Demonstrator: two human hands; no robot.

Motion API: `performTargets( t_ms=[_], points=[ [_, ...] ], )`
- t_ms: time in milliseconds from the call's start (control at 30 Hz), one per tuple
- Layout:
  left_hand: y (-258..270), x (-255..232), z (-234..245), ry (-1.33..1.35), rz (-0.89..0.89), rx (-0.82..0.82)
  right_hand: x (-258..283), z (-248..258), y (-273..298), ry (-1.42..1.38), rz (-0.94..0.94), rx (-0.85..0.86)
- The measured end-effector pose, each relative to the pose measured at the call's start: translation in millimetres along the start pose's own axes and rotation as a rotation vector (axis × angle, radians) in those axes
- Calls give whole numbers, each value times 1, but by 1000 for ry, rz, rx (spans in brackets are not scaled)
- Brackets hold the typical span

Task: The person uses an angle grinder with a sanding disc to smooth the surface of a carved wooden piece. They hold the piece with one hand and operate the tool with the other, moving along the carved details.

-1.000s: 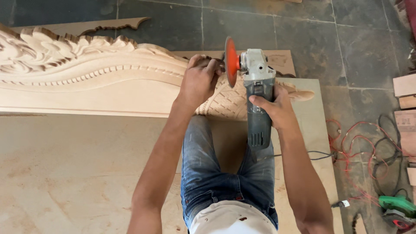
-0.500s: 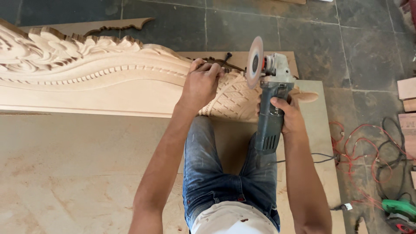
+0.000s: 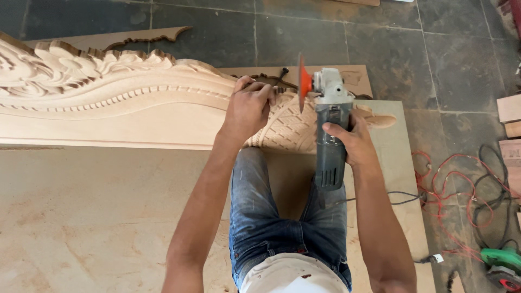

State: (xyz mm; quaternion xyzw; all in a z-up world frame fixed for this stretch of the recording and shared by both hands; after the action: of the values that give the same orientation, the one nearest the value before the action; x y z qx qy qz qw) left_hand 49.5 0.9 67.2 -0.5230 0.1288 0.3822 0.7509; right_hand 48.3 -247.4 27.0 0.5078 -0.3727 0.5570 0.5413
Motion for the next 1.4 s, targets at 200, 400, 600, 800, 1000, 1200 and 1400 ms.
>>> performTargets(
  t_ms=[200,400,600,800,1000,1200,1400],
  points=[
    [2,0,-1,6,-5,17,30,-13,0,275,120,5],
    [3,2,-2,-30,9,37,57,-29,2,347,206,33],
    [3,1,0,-24,-14,24,48,-30,-4,364,145,34],
    [4,-2,3,-9,-12,-11,37,-6,5,-24,94,-19],
    [-5,-13,-14,-108,38,97,31,14,22,-302,162,32],
    [-13,-10,-51,-419,111,404,4,36,31,-403,148,-20],
    [-15,3,-67,-460,164,406,-22,49,46,-635,178,33]
  ],
)
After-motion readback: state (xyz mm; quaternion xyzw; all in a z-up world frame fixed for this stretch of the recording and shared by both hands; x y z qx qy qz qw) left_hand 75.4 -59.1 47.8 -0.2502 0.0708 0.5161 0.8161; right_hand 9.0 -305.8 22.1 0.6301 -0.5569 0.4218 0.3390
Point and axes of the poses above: each hand's wrist, its own y-axis away from the middle knuckle, its own z-axis out of the back of the hand, x = y × z, the point moved 10 cm from there along -y, towards the middle knuckle, and after that the axes turned 14 degrees about y, right-handed, at the moved point
